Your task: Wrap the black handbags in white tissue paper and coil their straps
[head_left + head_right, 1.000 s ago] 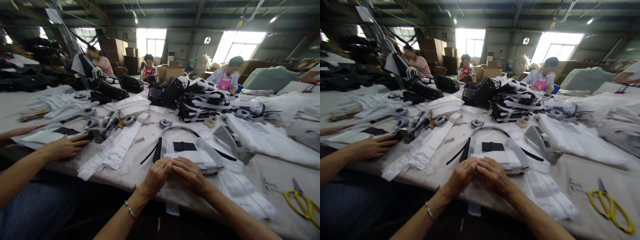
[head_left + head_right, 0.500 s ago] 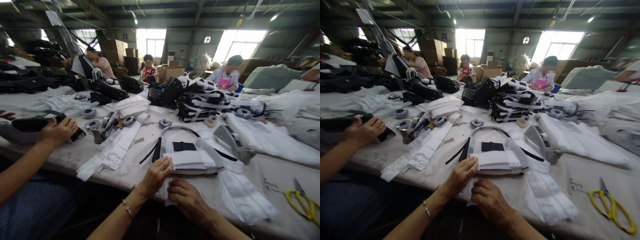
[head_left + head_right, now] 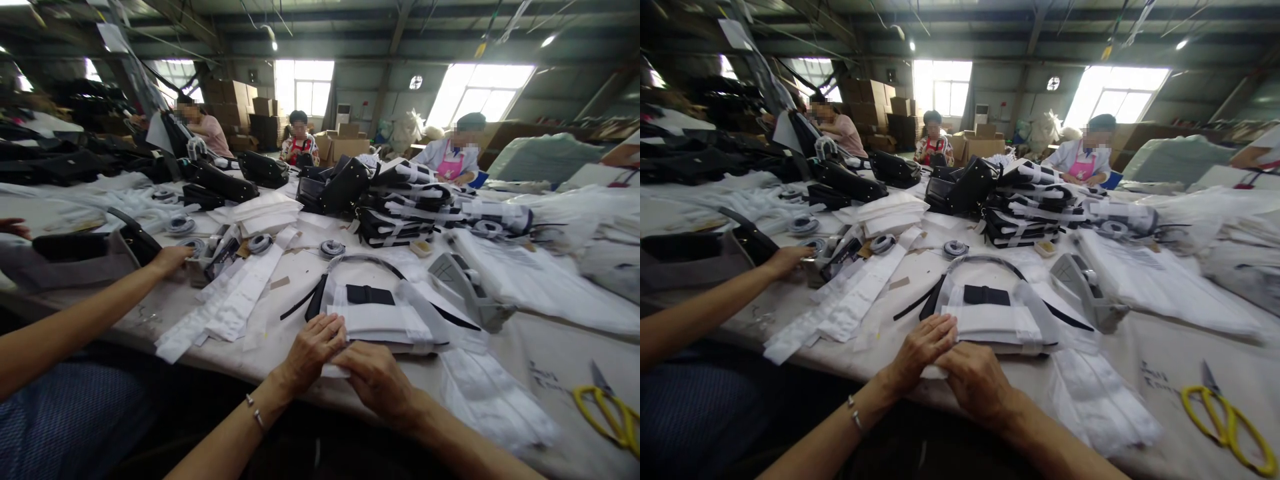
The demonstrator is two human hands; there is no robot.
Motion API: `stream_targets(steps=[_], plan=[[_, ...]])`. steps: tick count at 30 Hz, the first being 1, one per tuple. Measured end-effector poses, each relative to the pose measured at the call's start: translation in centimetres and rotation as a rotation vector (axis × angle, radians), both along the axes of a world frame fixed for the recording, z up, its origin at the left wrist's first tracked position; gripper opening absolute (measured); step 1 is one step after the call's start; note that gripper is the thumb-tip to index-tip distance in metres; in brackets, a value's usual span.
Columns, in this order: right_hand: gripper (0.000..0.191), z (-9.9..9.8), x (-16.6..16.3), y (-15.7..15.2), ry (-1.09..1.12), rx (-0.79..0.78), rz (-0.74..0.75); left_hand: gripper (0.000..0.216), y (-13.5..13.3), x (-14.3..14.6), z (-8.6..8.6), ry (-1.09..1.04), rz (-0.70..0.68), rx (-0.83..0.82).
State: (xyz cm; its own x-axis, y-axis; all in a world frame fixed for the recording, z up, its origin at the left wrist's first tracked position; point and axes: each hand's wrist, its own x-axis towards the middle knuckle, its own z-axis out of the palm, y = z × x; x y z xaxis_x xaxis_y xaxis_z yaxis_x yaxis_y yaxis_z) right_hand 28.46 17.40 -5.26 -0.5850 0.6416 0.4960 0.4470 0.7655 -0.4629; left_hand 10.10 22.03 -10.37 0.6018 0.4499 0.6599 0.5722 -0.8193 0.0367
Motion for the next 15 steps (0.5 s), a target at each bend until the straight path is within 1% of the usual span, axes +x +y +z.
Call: stream_targets(steps=[2,4,6,8,9,10,13,15], plan=[[0.016,1.1,0.2,1.5,0.049,-0.035,-0.019,0.034,-0.3,0.0,-0.2,-0.037,0.023,-0.025],[0.018,1.8,0.6,3.0,0.072,-0.061,-0.055,0.039,-0.9,0.0,-0.3,-0.114,0.042,-0.080],[0.022,2.1,0.9,4.4,0.065,-0.089,-0.120,0.040,-1.5,0.3,-0.2,-0.193,0.057,-0.178],[0.025,2.3,1.0,5.8,0.026,-0.163,-0.185,0.043,-2.0,0.8,0.3,-0.278,0.098,-0.287],[0.026,2.4,1.1,6.5,0.003,-0.210,-0.206,0.042,-2.2,1.1,0.5,-0.326,0.134,-0.339],[0.025,2.4,1.0,7.1,-0.018,-0.257,-0.220,0.035,-2.3,1.5,0.8,-0.382,0.174,-0.378],[0.022,2.4,0.8,8.7,-0.040,-0.356,-0.235,0.002,-2.1,2.7,1.4,-0.516,0.281,-0.434],[0.020,2.3,0.5,9.3,-0.038,-0.397,-0.238,0.012,-1.7,3.2,1.5,-0.544,0.340,-0.417]])
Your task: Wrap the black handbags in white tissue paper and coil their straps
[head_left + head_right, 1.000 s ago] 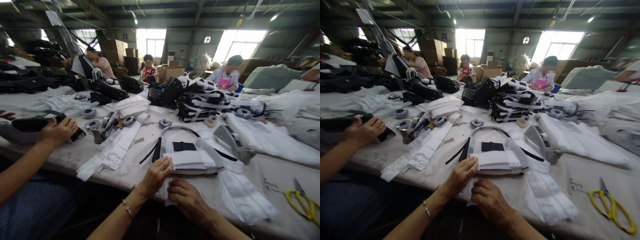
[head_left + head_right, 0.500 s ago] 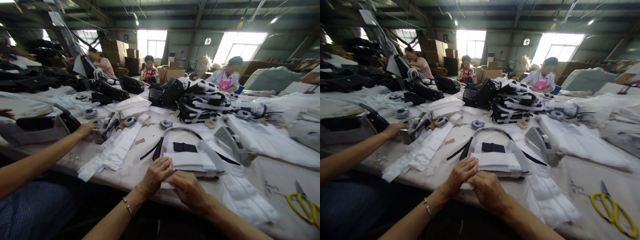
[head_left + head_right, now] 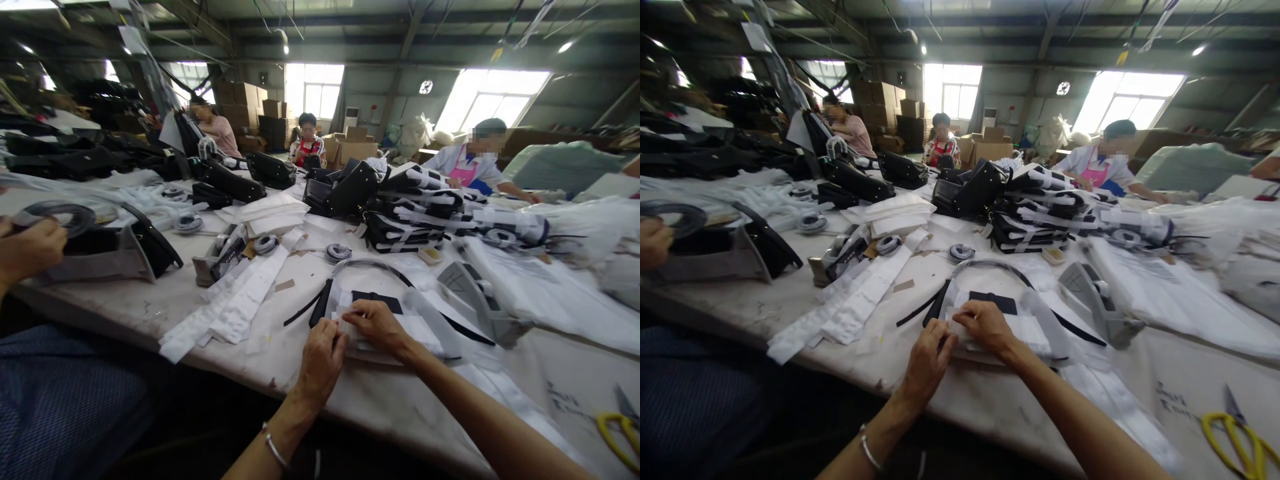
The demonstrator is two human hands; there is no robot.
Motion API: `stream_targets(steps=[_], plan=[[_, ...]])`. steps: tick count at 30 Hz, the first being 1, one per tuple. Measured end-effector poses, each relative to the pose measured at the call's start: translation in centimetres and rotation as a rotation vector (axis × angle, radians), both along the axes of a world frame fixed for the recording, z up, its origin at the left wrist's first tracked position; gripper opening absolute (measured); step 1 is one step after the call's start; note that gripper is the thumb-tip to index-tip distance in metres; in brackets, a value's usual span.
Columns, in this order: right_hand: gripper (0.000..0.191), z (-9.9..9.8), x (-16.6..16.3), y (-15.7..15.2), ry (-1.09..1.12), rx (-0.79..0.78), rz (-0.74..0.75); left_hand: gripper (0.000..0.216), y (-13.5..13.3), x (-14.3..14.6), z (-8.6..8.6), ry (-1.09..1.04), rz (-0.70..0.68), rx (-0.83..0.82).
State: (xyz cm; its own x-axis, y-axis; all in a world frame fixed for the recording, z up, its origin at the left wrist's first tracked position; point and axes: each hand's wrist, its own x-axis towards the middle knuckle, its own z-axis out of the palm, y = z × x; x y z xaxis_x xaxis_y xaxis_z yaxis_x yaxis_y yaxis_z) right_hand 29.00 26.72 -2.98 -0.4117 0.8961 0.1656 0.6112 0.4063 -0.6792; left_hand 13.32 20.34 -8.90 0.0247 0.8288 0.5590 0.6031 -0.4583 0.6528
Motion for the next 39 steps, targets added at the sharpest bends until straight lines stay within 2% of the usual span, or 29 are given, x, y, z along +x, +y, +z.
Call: stream_targets(steps=[6,10,13,17,23,27,30,33,34,35,37,39], plan=[[0.012,-1.0,-0.2,0.6,0.020,-0.036,-0.118,0.017,1.3,0.7,-0.3,0.152,0.146,0.084],[0.010,-1.6,-0.4,0.6,-0.035,-0.023,-0.173,0.013,1.9,0.8,-0.1,0.200,0.236,0.064],[0.011,-1.6,-0.6,0.6,-0.125,-0.023,-0.181,0.014,1.8,0.9,0.8,0.307,0.213,0.091],[0.013,-1.5,-0.7,0.8,-0.195,-0.036,-0.194,0.022,0.8,1.5,1.7,0.502,0.117,0.260],[0.008,-1.2,-1.5,1.1,-0.269,0.017,-0.200,0.029,-0.6,1.8,0.3,0.624,0.068,0.273],[0.006,0.1,-1.1,1.0,-0.314,0.104,-0.242,0.029,-0.8,1.5,0.0,0.634,0.052,0.306],[0.010,1.8,3.0,1.0,-0.255,0.218,-0.341,0.030,-0.9,1.3,0.1,0.627,0.055,0.321],[0.018,3.7,11.1,0.7,-0.105,0.373,-0.528,0.030,-0.8,1.1,-0.2,0.615,0.060,0.347],[0.021,4.3,14.2,0.4,-0.082,0.397,-0.639,0.031,-0.7,1.1,-0.4,0.613,0.063,0.362],[0.022,4.8,17.5,0.1,-0.070,0.380,-0.768,0.031,-0.6,1.1,-0.5,0.613,0.066,0.381],[0.025,5.6,23.4,-0.6,-0.028,0.232,-1.030,0.032,-0.4,1.0,-0.7,0.617,0.071,0.418],[0.024,5.8,27.9,-1.1,-0.017,0.121,-1.141,0.032,-0.2,1.0,-0.8,0.620,0.074,0.453]])
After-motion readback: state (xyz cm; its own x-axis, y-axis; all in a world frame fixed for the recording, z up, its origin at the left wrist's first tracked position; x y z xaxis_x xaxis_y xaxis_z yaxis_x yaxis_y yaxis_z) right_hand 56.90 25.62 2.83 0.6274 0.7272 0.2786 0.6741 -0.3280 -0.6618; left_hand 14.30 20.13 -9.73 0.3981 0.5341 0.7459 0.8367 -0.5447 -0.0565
